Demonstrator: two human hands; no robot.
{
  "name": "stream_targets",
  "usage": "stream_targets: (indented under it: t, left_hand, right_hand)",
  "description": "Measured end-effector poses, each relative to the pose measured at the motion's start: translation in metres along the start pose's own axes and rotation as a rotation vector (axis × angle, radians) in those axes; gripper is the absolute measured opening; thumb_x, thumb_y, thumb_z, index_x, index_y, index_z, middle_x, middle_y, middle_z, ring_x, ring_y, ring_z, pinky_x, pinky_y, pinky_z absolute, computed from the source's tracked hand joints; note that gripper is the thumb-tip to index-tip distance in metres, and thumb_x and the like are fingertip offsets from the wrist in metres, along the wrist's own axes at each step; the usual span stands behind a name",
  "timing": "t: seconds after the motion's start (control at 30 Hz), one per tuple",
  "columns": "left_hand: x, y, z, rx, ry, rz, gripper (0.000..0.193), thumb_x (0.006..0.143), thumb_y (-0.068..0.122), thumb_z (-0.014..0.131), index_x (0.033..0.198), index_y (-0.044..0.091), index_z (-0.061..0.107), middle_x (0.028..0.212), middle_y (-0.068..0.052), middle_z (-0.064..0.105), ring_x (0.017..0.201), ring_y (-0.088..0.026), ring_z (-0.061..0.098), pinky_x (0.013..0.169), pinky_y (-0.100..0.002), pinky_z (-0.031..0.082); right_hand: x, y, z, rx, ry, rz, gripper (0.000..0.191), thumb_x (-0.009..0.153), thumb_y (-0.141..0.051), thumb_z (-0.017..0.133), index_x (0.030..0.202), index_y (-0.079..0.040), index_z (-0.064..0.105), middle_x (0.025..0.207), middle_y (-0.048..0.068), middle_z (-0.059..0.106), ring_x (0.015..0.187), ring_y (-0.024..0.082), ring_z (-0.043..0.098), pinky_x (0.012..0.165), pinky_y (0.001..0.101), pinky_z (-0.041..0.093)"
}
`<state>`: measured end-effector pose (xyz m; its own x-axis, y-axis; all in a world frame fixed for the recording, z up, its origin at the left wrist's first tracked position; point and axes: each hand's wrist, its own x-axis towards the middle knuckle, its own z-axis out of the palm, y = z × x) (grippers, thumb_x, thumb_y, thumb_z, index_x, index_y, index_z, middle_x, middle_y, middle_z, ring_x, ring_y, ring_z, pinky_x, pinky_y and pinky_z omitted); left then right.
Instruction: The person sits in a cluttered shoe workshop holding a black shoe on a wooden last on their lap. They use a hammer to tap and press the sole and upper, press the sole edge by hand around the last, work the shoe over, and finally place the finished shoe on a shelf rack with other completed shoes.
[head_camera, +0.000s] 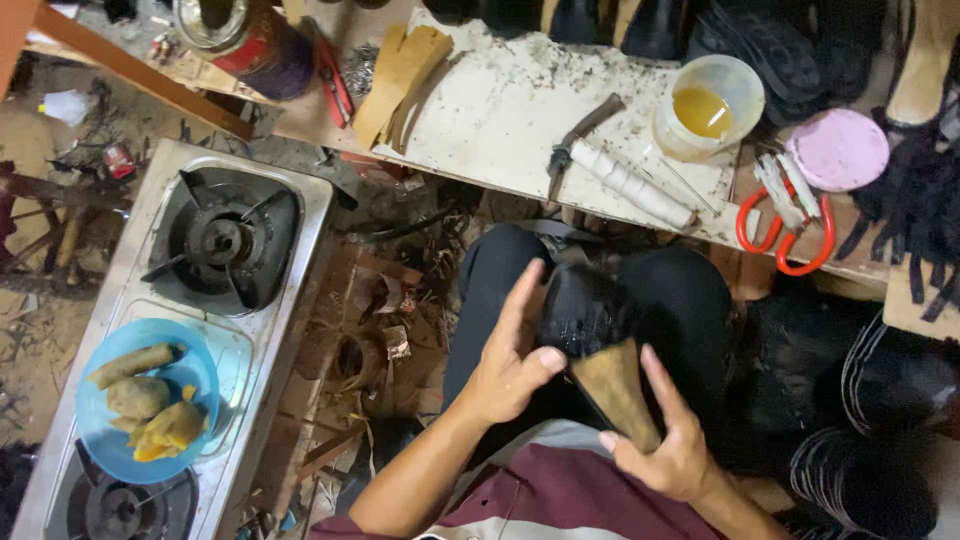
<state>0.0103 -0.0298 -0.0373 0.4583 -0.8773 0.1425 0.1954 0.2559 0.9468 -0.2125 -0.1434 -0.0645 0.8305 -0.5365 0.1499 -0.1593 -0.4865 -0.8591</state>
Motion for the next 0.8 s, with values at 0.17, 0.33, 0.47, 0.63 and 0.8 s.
stream_targets:
  t: [0.17, 0.33, 0.47, 0.63, 0.8]
  left_hand:
    - [0.006, 0.028, 0.001, 0.054, -0.233, 0.136, 0.072, 0.108, 0.023, 0.067, 0.168, 0.019, 0.028, 0.149, -0.023, 0.059, 0.136, -0.029, 0.064, 0.117, -0.040, 0.049]
    - [0.005, 0.032, 0.011, 0.044, -0.285, 0.203, 0.066, 0.110, 0.021, 0.066, 0.166, 0.022, 0.032, 0.150, -0.022, 0.058, 0.134, -0.032, 0.065, 0.116, -0.039, 0.052]
    - [0.003, 0.029, 0.010, -0.019, -0.257, 0.145, 0.047, 0.107, 0.018, 0.066, 0.150, 0.016, 0.048, 0.143, -0.024, 0.063, 0.122, -0.032, 0.070, 0.103, -0.039, 0.057]
    - [0.003, 0.026, 0.007, 0.079, -0.179, 0.247, 0.033, 0.107, 0.014, 0.065, 0.138, 0.011, 0.052, 0.128, -0.023, 0.069, 0.120, -0.030, 0.071, 0.104, -0.040, 0.058]
    - [0.019, 0.015, 0.014, -0.087, 0.160, 0.014, 0.044, 0.102, 0.014, 0.059, 0.142, 0.001, 0.050, 0.130, -0.022, 0.070, 0.117, -0.026, 0.069, 0.106, -0.040, 0.053]
  right_hand:
    - [0.003, 0.005, 0.012, -0.195, 0.126, -0.473, 0.102, 0.076, -0.017, 0.079, 0.156, -0.006, 0.017, 0.140, 0.037, 0.043, 0.124, 0.054, 0.052, 0.106, 0.0590, 0.045]
    - [0.005, -0.001, 0.008, -0.243, 0.177, -0.504, 0.105, 0.074, -0.013, 0.078, 0.158, -0.011, 0.014, 0.134, 0.038, 0.045, 0.116, 0.056, 0.056, 0.097, 0.0618, 0.049]
    - [0.003, -0.004, 0.005, -0.211, 0.164, -0.506, 0.105, 0.076, -0.010, 0.078, 0.159, -0.016, 0.014, 0.137, 0.036, 0.047, 0.119, 0.052, 0.058, 0.098, 0.0556, 0.052]
    - [0.000, -0.013, 0.004, -0.152, 0.100, -0.422, 0.105, 0.070, -0.016, 0.084, 0.154, -0.011, 0.022, 0.140, 0.039, 0.043, 0.121, 0.054, 0.055, 0.099, 0.0573, 0.049]
    - [-0.002, -0.027, -0.013, -0.079, 0.001, -0.289, 0.099, 0.062, -0.019, 0.092, 0.144, -0.004, 0.039, 0.150, 0.040, 0.033, 0.135, 0.059, 0.043, 0.106, 0.0573, 0.043]
